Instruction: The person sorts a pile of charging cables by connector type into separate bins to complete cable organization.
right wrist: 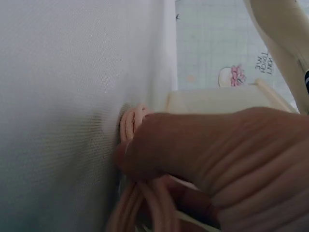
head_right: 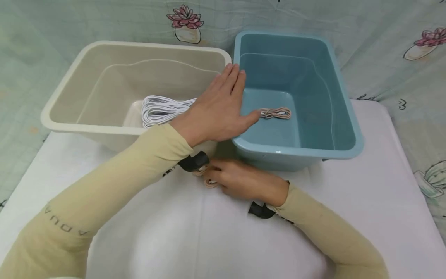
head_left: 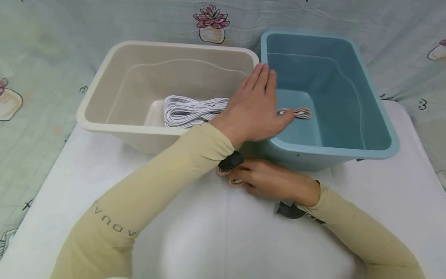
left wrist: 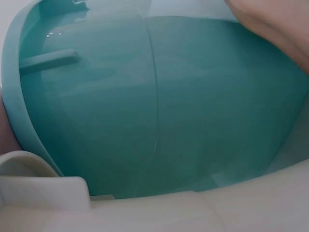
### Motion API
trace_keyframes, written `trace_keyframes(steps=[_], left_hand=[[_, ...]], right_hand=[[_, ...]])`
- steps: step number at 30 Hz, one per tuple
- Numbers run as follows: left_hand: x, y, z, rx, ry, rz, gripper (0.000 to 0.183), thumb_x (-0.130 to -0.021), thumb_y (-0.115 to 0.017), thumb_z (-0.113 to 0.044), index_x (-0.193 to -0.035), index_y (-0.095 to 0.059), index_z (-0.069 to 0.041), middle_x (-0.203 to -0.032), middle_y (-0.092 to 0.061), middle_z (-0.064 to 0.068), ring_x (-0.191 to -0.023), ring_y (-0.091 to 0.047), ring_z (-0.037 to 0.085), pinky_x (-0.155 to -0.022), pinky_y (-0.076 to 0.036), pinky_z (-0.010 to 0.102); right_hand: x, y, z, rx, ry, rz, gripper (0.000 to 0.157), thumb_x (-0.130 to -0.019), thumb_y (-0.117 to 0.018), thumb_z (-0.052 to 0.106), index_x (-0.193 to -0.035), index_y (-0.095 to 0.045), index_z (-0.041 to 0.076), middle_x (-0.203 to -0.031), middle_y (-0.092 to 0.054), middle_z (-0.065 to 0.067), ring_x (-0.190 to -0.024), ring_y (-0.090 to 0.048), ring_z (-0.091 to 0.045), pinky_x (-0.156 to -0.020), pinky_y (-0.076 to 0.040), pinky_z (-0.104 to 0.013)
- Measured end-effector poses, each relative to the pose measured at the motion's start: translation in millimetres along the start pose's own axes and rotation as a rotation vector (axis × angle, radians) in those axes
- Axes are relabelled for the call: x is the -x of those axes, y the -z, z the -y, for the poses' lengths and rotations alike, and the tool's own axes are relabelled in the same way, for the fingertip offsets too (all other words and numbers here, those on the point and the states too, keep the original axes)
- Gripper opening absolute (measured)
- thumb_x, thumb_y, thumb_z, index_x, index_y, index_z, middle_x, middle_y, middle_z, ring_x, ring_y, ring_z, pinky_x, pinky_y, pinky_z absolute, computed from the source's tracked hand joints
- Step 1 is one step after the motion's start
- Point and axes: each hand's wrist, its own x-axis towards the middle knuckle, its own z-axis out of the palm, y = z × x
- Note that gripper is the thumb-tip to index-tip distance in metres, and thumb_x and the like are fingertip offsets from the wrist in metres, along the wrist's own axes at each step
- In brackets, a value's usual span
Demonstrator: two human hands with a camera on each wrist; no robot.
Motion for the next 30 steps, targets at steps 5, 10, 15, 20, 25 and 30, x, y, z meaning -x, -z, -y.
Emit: trace_keyframes(steps=[5, 10, 15, 20, 25, 30], left_hand=[[1.3, 0.4, 1.9, -0.004, 0.012, 0.000, 0.092, -0.104, -0.027, -0.065, -0.166, 0.007, -0.006, -0.175, 0.015, 0.011, -0.164, 0.016, 0.027, -0.138, 0.003, 0.040], [0.0, -0.1, -0.8, 0.011, 0.004, -0.001, 0.092, -0.104, -0.027, -0.065, -0.166, 0.007, -0.006, -0.175, 0.015, 0.011, -0.164, 0.016, 0.026, -0.138, 0.003, 0.040], [-0.1, 0.3, -2.0, 0.010, 0.006, 0.003, 0.092, -0.104, -0.027, -0.065, -0.166, 0.007, -0.006, -0.175, 0.016, 0.011, -0.164, 0.017, 0.026, -0.138, 0.003, 0.040], [2.7, 2.2, -2.4, 0.022, 0.003, -0.010, 0.092, -0.104, -0.029, -0.064, -0.166, 0.006, -0.006, -0.175, 0.015, 0.011, -0.165, 0.016, 0.026, -0.138, 0.002, 0.040], [3.5, 2.7, -3.7, 0.033, -0.003, -0.017, 0.091, -0.105, -0.031, -0.062, -0.166, 0.004, -0.005, -0.176, 0.012, 0.012, -0.165, 0.015, 0.026, -0.138, 0.002, 0.040], [4.1, 2.1, -3.0, 0.048, -0.006, -0.018, 0.092, -0.105, -0.032, -0.063, -0.166, 0.003, -0.005, -0.176, 0.012, 0.012, -0.165, 0.015, 0.027, -0.138, 0.002, 0.040]], right_hand=[[-0.9, 5.7, 1.5, -0.010, 0.028, -0.006, 0.041, -0.084, -0.077, -0.002, -0.123, -0.070, 0.008, -0.127, -0.071, -0.003, -0.114, -0.067, -0.019, -0.096, -0.059, -0.031], [2.3, 13.1, 5.2, 0.003, 0.071, -0.056, 0.040, -0.083, -0.079, -0.001, -0.121, -0.070, 0.009, -0.129, -0.070, -0.003, -0.115, -0.067, -0.018, -0.095, -0.059, -0.031], [6.8, 23.6, 10.6, 0.019, 0.105, -0.089, 0.036, -0.085, -0.079, 0.001, -0.117, -0.070, 0.015, -0.120, -0.070, 0.000, -0.108, -0.067, -0.014, -0.091, -0.059, -0.027], [12.3, 36.9, 16.8, 0.044, 0.127, -0.120, 0.036, -0.084, -0.079, 0.000, -0.115, -0.069, 0.015, -0.108, -0.066, 0.002, -0.098, -0.063, -0.010, -0.083, -0.058, -0.022], [17.6, 49.5, 22.9, 0.061, 0.155, -0.138, 0.037, -0.083, -0.077, -0.002, -0.114, -0.068, 0.015, -0.108, -0.065, 0.003, -0.099, -0.063, -0.010, -0.083, -0.058, -0.021], [20.6, 63.9, 30.0, 0.037, 0.186, -0.160, 0.039, -0.083, -0.073, -0.005, -0.115, -0.068, 0.016, -0.107, -0.066, 0.004, -0.100, -0.063, -0.010, -0.086, -0.058, -0.021]])
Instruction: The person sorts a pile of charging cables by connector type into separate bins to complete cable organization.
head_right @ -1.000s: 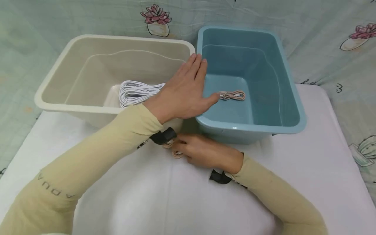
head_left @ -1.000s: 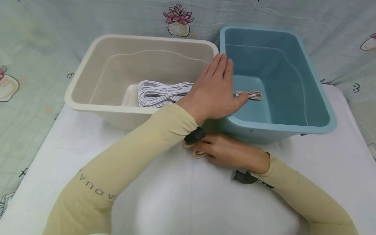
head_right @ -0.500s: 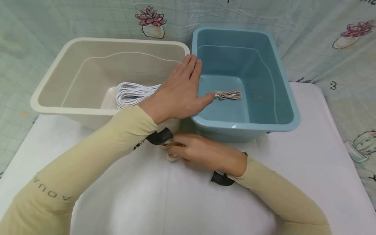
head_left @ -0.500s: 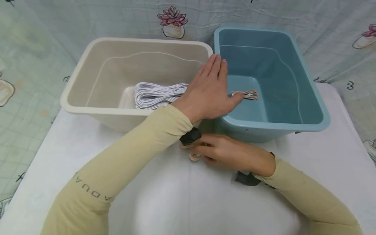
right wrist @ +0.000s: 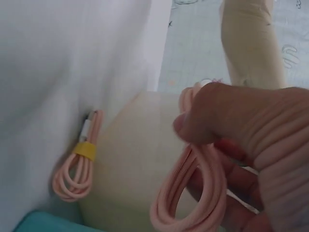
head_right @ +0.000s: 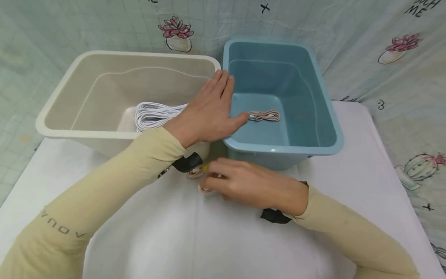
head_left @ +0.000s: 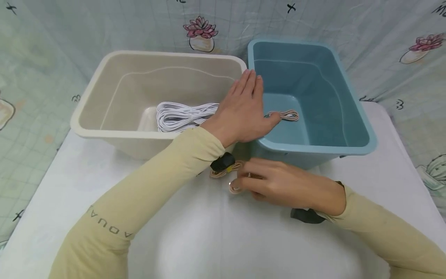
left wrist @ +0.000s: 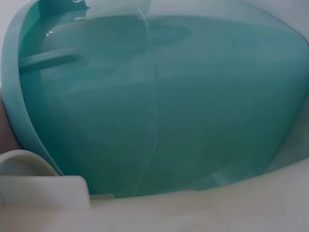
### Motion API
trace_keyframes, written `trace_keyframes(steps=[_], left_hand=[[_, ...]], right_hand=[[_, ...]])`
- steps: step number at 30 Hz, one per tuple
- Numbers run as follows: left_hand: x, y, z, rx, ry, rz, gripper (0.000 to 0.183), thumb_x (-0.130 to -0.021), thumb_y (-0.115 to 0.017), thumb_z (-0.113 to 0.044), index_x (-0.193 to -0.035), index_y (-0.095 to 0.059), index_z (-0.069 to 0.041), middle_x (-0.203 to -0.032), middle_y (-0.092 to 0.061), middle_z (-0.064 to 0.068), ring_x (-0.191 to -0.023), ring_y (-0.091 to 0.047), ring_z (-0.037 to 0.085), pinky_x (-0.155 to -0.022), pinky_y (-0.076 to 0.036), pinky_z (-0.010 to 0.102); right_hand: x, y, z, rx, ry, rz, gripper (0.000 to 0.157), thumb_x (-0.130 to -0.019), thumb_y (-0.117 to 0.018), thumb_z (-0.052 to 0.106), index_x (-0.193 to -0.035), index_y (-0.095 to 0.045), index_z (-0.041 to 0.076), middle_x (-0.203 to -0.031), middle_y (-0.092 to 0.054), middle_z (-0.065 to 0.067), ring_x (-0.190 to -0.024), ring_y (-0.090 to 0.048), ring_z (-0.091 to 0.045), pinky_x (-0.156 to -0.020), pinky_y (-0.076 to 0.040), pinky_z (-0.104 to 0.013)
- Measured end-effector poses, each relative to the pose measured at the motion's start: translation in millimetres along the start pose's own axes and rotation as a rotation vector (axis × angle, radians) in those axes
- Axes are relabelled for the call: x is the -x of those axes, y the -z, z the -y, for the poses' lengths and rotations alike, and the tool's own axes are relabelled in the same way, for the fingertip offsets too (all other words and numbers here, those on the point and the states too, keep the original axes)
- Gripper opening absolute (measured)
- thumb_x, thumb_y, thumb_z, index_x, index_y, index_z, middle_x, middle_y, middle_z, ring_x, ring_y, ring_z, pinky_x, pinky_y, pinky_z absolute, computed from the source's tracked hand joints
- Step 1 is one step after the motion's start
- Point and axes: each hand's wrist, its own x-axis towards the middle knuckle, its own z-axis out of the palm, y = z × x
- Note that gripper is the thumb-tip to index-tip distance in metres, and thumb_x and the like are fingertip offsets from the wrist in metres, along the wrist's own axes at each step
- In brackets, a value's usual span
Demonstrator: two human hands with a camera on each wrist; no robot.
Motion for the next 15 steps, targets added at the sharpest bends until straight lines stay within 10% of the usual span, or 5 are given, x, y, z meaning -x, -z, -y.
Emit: trace_keyframes(steps=[15], left_hand=[[1.2, -0.7, 0.1, 0.032, -0.014, -0.017, 0.095, -0.104, -0.036, -0.064, -0.166, 0.000, -0.003, -0.176, 0.008, 0.015, -0.165, 0.012, 0.029, -0.138, -0.001, 0.042]], right_hand=[[-8.8, 58.2, 25.0, -0.014, 0.122, -0.054, 0.031, -0.101, -0.051, 0.005, -0.128, -0.068, 0.009, -0.110, -0.066, 0.002, -0.091, -0.058, -0.008, -0.073, -0.048, -0.016]])
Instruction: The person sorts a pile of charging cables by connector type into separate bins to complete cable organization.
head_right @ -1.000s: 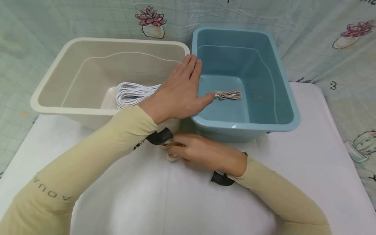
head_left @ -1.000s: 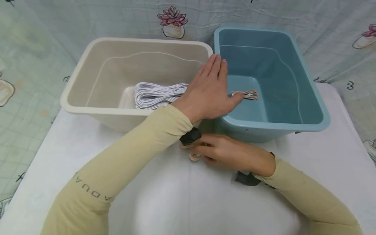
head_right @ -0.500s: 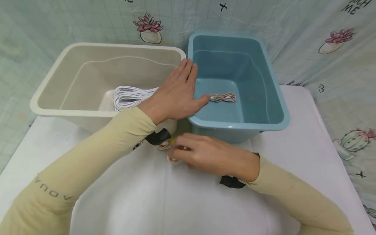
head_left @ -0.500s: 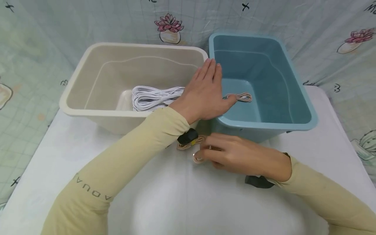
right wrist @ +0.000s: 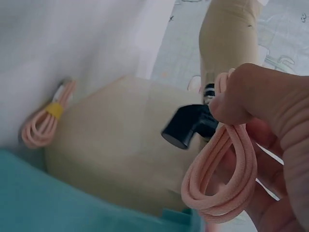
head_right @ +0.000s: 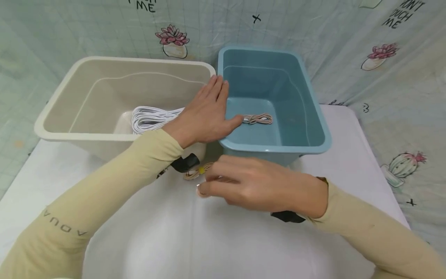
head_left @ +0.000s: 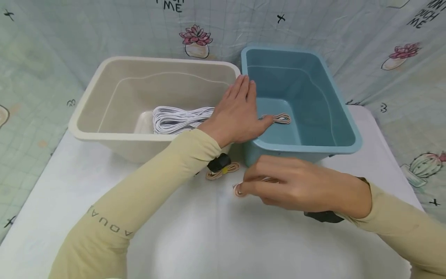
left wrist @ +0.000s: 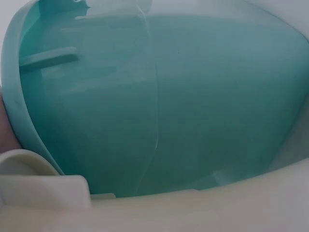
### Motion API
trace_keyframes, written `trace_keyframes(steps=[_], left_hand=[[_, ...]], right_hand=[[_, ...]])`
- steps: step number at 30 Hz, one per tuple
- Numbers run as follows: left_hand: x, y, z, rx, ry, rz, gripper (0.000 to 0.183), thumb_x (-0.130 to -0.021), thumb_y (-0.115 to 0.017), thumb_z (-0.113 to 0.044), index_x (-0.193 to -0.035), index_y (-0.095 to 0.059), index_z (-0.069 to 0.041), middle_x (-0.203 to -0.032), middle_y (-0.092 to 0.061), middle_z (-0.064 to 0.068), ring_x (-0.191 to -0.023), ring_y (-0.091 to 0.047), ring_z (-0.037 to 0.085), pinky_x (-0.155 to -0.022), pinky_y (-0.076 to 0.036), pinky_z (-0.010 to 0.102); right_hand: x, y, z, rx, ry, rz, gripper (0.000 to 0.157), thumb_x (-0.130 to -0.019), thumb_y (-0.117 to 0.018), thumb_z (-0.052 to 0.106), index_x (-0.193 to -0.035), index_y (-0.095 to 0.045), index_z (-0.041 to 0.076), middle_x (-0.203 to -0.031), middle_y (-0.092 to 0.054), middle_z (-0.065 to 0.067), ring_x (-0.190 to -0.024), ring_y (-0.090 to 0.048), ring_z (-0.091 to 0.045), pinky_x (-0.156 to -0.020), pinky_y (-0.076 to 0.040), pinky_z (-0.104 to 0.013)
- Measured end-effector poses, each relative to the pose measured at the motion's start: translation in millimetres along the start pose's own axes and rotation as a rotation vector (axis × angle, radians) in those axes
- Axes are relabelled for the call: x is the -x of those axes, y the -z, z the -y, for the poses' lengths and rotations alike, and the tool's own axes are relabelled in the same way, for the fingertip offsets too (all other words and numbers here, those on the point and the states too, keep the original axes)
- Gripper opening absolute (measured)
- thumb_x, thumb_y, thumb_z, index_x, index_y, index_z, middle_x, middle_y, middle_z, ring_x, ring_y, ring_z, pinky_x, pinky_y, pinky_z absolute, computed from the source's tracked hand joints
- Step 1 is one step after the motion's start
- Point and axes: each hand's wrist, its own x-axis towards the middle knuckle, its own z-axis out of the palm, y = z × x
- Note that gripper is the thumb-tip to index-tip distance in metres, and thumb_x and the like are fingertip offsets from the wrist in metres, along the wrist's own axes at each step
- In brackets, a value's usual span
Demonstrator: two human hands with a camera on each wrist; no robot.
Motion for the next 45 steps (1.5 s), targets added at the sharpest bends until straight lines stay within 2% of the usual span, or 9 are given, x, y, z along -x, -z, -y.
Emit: trace_keyframes(steps=[8, 13, 19, 24, 28, 32, 38, 43, 45], left_hand=[[0.2, -1.3, 3.9, -0.001, 0.002, 0.005, 0.094, -0.104, -0.037, -0.063, -0.166, 0.000, -0.002, -0.176, 0.007, 0.015, -0.165, 0.010, 0.030, -0.138, -0.001, 0.043], [0.3, -2.3, 5.3, -0.002, 0.007, 0.008, 0.094, -0.104, -0.037, -0.063, -0.166, 0.000, -0.002, -0.176, 0.008, 0.015, -0.165, 0.010, 0.030, -0.138, -0.001, 0.043], [-0.5, -3.1, 5.4, -0.011, 0.008, 0.017, 0.095, -0.104, -0.035, -0.064, -0.166, 0.002, -0.003, -0.176, 0.010, 0.014, -0.165, 0.012, 0.030, -0.138, 0.000, 0.043], [-0.5, -2.4, 4.6, -0.030, 0.001, 0.031, 0.094, -0.105, -0.033, -0.064, -0.166, 0.005, -0.003, -0.176, 0.012, 0.014, -0.165, 0.014, 0.030, -0.138, 0.002, 0.043], [1.0, -2.0, 5.3, -0.050, -0.027, 0.014, 0.092, -0.106, -0.032, -0.062, -0.166, 0.003, -0.001, -0.176, 0.009, 0.016, -0.165, 0.012, 0.031, -0.138, 0.000, 0.044], [1.9, -1.6, 5.0, -0.055, -0.040, 0.005, 0.094, -0.105, -0.032, -0.063, -0.166, 0.003, -0.001, -0.176, 0.008, 0.016, -0.165, 0.011, 0.031, -0.138, -0.001, 0.045], [-0.5, -1.1, 2.9, -0.009, -0.006, 0.026, 0.099, -0.102, -0.035, -0.068, -0.166, 0.005, -0.005, -0.176, 0.013, 0.012, -0.165, 0.015, 0.028, -0.138, 0.002, 0.043], [0.5, -1.8, 2.6, 0.017, 0.004, 0.013, 0.098, -0.102, -0.040, -0.065, -0.166, 0.004, -0.006, -0.176, 0.012, 0.011, -0.165, 0.014, 0.027, -0.138, 0.002, 0.043], [0.6, -1.9, 2.7, 0.019, 0.006, 0.003, 0.097, -0.102, -0.040, -0.065, -0.167, 0.003, -0.006, -0.176, 0.011, 0.011, -0.165, 0.013, 0.028, -0.138, 0.001, 0.042]], right_hand=[[-8.7, 22.5, 1.4, 0.011, 0.023, -0.031, 0.032, -0.102, -0.053, 0.006, -0.128, -0.070, 0.009, -0.109, -0.069, 0.001, -0.089, -0.058, -0.007, -0.068, -0.046, -0.014], [-9.5, 25.2, -5.0, 0.035, 0.045, -0.100, 0.038, -0.094, -0.057, 0.000, -0.128, -0.072, 0.010, -0.106, -0.070, 0.001, -0.086, -0.057, -0.006, -0.065, -0.043, -0.014], [-3.5, 28.0, -17.1, 0.101, 0.024, -0.153, 0.041, -0.090, -0.063, 0.004, -0.128, -0.074, 0.016, -0.104, -0.072, 0.002, -0.084, -0.060, -0.007, -0.065, -0.049, -0.019], [-3.9, 38.6, -31.1, 0.135, -0.010, -0.227, 0.029, -0.090, -0.066, 0.012, -0.117, -0.078, 0.015, -0.103, -0.074, -0.002, -0.082, -0.066, -0.009, -0.067, -0.052, -0.022], [-9.1, 49.6, -39.3, 0.160, -0.043, -0.268, 0.021, -0.094, -0.066, 0.019, -0.108, -0.079, 0.010, -0.100, -0.075, -0.006, -0.073, -0.058, -0.008, -0.061, -0.046, -0.017], [-13.6, 58.4, -46.1, 0.157, -0.086, -0.299, 0.023, -0.096, -0.066, 0.024, -0.101, -0.077, 0.004, -0.094, -0.072, -0.010, -0.071, -0.054, -0.012, -0.065, -0.042, -0.015], [-13.3, 67.4, -59.7, 0.140, -0.173, -0.282, 0.036, -0.099, -0.065, 0.035, -0.105, -0.077, 0.002, -0.096, -0.072, -0.015, -0.080, -0.062, -0.021, -0.082, -0.044, -0.006], [-10.8, 73.5, -77.9, 0.164, -0.261, -0.262, 0.046, -0.100, -0.062, 0.044, -0.110, -0.076, 0.001, -0.101, -0.073, -0.016, -0.084, -0.062, -0.021, -0.084, -0.042, -0.004], [-10.3, 75.7, -85.0, 0.172, -0.286, -0.259, 0.034, -0.096, -0.073, 0.030, -0.112, -0.076, 0.000, -0.102, -0.072, -0.017, -0.084, -0.062, -0.022, -0.085, -0.043, -0.003]])
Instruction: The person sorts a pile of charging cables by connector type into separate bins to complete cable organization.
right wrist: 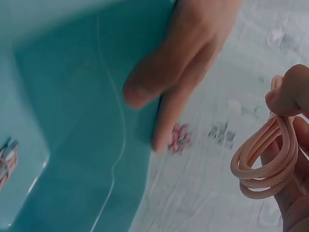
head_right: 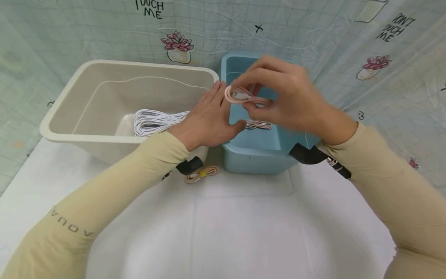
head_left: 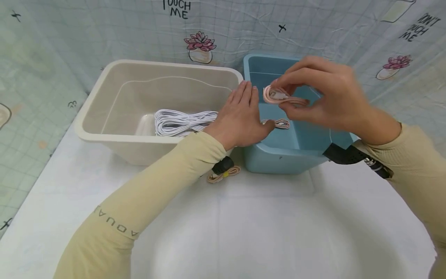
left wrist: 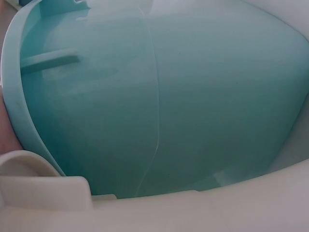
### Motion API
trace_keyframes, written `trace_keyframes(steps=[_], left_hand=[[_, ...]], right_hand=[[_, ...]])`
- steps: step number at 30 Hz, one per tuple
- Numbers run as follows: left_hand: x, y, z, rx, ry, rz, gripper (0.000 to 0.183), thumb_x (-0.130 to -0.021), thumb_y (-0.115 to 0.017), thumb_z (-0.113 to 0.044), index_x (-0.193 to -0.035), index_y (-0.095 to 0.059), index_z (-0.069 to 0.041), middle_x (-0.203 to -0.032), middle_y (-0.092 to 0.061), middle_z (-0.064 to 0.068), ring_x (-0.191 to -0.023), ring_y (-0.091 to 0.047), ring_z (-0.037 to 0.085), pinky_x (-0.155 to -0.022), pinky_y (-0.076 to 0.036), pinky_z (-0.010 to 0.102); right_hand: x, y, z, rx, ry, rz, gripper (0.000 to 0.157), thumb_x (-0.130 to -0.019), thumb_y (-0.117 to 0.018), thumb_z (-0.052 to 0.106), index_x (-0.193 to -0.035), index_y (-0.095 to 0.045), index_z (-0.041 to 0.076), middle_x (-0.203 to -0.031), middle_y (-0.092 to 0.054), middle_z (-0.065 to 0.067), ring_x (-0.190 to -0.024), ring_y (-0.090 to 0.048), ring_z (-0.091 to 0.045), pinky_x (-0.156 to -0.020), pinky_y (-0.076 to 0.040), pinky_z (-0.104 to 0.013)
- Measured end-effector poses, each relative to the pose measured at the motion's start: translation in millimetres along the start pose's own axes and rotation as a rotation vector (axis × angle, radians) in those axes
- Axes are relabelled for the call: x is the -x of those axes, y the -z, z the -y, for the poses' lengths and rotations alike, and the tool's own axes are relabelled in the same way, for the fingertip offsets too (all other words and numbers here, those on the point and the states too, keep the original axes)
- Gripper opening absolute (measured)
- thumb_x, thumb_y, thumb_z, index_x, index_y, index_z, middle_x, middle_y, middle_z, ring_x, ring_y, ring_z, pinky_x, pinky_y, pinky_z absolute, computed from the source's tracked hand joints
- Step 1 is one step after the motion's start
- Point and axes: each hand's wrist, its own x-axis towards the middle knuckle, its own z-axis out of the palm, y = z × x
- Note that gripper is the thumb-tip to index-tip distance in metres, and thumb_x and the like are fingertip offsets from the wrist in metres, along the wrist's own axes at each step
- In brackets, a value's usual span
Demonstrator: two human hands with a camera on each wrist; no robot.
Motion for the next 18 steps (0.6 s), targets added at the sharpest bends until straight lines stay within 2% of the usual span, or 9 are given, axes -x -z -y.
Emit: trace_keyframes(steps=[2, 5, 9, 11, 14, 18], left_hand=[[-0.3, 0.2, -0.2, -0.004, 0.001, -0.004, 0.096, -0.102, -0.039, -0.065, -0.167, 0.002, -0.006, -0.176, 0.010, 0.012, -0.165, 0.012, 0.028, -0.138, 0.001, 0.042], [-1.2, 0.3, -0.2, -0.026, 0.000, 0.000, 0.095, -0.103, -0.037, -0.065, -0.167, 0.001, -0.005, -0.176, 0.009, 0.012, -0.165, 0.011, 0.028, -0.138, 0.000, 0.042], [-2.1, 0.6, -0.1, -0.038, 0.002, 0.012, 0.095, -0.103, -0.035, -0.066, -0.166, 0.002, -0.005, -0.176, 0.011, 0.012, -0.165, 0.012, 0.029, -0.138, 0.000, 0.042], [-2.4, 0.7, -0.1, -0.035, 0.003, 0.015, 0.095, -0.103, -0.035, -0.066, -0.167, 0.002, -0.005, -0.176, 0.012, 0.012, -0.165, 0.013, 0.029, -0.138, 0.000, 0.042], [-2.5, 0.7, 0.0, -0.037, 0.004, 0.014, 0.095, -0.103, -0.035, -0.066, -0.167, 0.002, -0.005, -0.176, 0.011, 0.012, -0.165, 0.013, 0.029, -0.138, 0.000, 0.042], [-2.7, 0.5, 0.0, -0.040, 0.002, 0.006, 0.095, -0.103, -0.035, -0.065, -0.167, 0.001, -0.005, -0.177, 0.009, 0.012, -0.165, 0.012, 0.029, -0.138, -0.001, 0.043]], right_hand=[[-1.9, 1.4, -6.3, 0.028, -0.033, 0.019, 0.029, -0.088, -0.080, 0.013, -0.113, -0.075, -0.001, -0.103, -0.072, -0.019, -0.084, -0.063, -0.020, -0.088, -0.044, -0.002], [-4.2, 2.2, -15.1, 0.080, -0.097, 0.059, 0.045, -0.074, -0.085, -0.009, -0.117, -0.074, -0.004, -0.105, -0.071, -0.021, -0.088, -0.062, -0.009, -0.093, -0.045, 0.001], [-6.0, -0.2, -28.6, 0.112, -0.164, 0.083, 0.044, -0.078, -0.083, -0.009, -0.120, -0.072, -0.005, -0.109, -0.069, -0.023, -0.096, -0.056, 0.011, -0.097, -0.045, 0.002], [-6.6, -2.3, -35.4, 0.110, -0.197, 0.081, 0.044, -0.079, -0.082, -0.009, -0.121, -0.072, -0.004, -0.111, -0.069, -0.022, -0.098, -0.053, 0.017, -0.097, -0.045, 0.002], [-7.7, -6.5, -45.6, 0.118, -0.265, 0.076, 0.043, -0.081, -0.083, -0.006, -0.122, -0.073, 0.000, -0.113, -0.070, -0.019, -0.098, -0.051, 0.019, -0.096, -0.044, 0.003], [-10.1, -14.2, -59.6, 0.130, -0.356, 0.075, 0.041, -0.083, -0.082, -0.001, -0.123, -0.074, 0.004, -0.112, -0.070, -0.015, -0.095, -0.051, 0.013, -0.093, -0.045, 0.004]])
